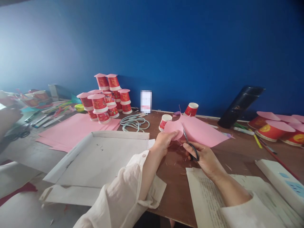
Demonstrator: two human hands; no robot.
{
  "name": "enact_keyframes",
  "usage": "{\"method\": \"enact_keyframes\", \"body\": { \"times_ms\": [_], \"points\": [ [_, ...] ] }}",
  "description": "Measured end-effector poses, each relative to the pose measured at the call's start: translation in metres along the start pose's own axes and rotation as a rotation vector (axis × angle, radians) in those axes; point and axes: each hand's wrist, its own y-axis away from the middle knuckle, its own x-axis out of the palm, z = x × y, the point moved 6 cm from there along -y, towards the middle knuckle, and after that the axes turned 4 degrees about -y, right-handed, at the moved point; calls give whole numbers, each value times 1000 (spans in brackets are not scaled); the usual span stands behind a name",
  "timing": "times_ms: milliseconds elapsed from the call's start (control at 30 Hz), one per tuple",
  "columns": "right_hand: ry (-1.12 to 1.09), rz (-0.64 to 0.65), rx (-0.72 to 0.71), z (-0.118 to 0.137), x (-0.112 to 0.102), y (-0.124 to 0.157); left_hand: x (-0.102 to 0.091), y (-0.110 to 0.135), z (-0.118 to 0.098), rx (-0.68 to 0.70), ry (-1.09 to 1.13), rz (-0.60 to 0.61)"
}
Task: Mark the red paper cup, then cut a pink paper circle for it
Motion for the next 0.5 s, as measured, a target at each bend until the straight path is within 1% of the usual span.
{"method": "enact_keyframes", "body": {
  "times_ms": [100,200,300,500],
  "points": [
    [43,10,-7,4,0,1,-1,-2,-3,33,-26,4],
    [69,13,2,5,0,1,0,-4,-4,54,-37,45],
    [69,-1,-2,5,-2,1,-1,-5,-3,49,-63,76],
    [87,-12,17,6,-3,2,-4,-4,-6,44,-115,78]
  ]
}}
